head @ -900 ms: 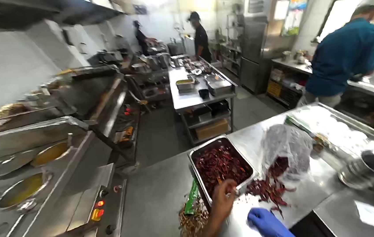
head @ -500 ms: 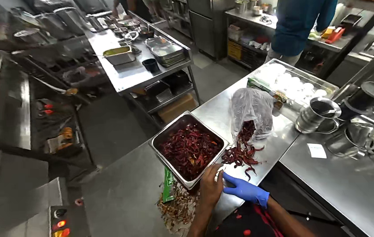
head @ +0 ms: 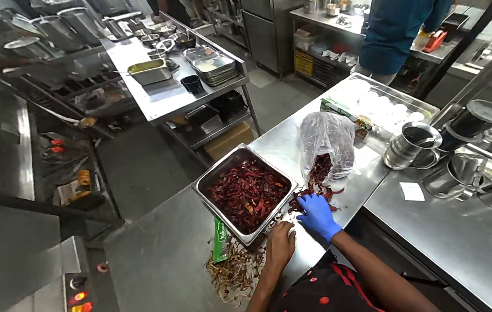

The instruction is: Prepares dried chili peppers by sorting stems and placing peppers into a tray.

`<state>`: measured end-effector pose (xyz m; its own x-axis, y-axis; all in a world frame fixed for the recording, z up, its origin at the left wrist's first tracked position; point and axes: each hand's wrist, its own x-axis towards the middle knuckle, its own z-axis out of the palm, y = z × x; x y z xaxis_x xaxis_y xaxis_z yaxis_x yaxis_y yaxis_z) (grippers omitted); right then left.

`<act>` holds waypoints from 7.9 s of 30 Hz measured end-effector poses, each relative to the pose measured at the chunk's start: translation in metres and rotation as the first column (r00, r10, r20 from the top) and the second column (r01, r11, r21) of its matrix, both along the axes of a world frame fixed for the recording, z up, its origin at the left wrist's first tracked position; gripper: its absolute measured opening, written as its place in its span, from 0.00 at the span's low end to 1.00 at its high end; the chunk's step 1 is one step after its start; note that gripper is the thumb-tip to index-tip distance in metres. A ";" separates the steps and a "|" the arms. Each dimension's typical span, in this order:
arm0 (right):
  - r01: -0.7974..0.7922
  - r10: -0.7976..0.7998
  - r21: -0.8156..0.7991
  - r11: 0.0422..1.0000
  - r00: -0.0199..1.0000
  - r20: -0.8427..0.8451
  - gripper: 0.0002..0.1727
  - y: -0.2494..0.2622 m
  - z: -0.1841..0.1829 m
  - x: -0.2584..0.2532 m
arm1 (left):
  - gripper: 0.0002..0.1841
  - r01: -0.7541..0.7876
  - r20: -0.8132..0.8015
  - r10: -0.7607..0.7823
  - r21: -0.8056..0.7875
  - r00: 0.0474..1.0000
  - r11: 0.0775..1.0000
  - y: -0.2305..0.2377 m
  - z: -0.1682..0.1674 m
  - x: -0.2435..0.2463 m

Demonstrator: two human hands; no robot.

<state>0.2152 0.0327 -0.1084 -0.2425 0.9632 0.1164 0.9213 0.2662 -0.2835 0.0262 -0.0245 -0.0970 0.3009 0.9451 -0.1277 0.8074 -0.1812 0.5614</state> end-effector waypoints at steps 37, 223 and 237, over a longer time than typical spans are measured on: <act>-0.075 -0.053 -0.129 0.989 0.630 -0.774 0.19 -0.058 0.051 -0.023 | 0.10 -0.274 0.632 0.170 0.070 0.756 0.959 -0.013 0.071 0.010; -0.133 -0.288 -0.618 0.775 0.795 -0.533 0.26 -0.056 0.026 0.020 | 0.22 0.088 0.038 -0.089 0.045 0.995 0.995 0.087 0.012 0.067; -0.035 -0.506 -0.627 0.778 0.556 -0.659 0.23 -0.093 0.017 0.074 | 0.18 -0.134 0.211 0.038 0.462 0.977 0.877 0.077 -0.002 0.093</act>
<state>0.2896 -0.0602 -0.0916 -0.0722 0.9155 -0.3958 0.2675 -0.3645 -0.8919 0.1196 0.0523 -0.0989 0.1886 0.9013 0.3899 0.7188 -0.3972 0.5706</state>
